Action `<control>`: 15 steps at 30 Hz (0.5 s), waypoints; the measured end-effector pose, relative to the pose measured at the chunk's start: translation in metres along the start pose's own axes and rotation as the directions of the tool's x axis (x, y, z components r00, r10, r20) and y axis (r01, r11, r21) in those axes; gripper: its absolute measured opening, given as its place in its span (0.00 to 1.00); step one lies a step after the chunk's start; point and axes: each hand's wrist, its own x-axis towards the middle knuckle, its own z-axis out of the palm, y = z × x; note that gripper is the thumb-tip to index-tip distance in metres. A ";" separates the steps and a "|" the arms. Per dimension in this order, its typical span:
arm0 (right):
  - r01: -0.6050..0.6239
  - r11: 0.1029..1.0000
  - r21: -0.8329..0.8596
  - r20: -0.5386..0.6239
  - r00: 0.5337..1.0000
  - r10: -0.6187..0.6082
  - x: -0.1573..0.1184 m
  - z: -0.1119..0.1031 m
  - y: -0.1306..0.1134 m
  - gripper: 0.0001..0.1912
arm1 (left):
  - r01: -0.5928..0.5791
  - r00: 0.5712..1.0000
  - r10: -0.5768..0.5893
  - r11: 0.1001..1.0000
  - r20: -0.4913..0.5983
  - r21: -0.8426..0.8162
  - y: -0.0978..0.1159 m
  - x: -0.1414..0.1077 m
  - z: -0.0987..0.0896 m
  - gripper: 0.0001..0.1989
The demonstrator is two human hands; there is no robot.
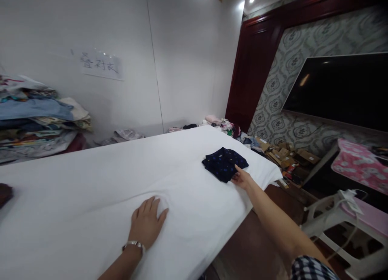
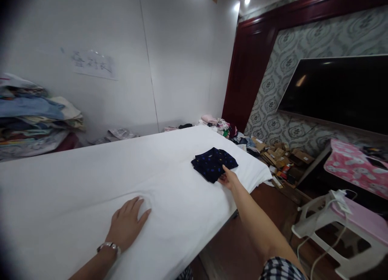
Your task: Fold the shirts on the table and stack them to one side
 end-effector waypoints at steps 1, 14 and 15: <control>-0.015 1.000 -0.017 -0.002 1.000 0.015 -0.004 0.002 0.002 0.10 | -0.004 1.000 0.004 1.000 -0.008 0.003 0.000 0.000 0.000 0.28; -0.014 0.995 -0.098 -0.033 0.999 0.011 -0.021 0.036 0.013 0.04 | -0.036 0.998 0.036 0.999 -0.050 0.014 0.002 -0.001 -0.002 0.30; -0.017 0.991 -0.136 -0.019 1.000 0.015 -0.024 0.032 0.015 0.06 | -0.037 0.998 0.037 0.999 -0.046 0.016 0.003 -0.001 -0.003 0.30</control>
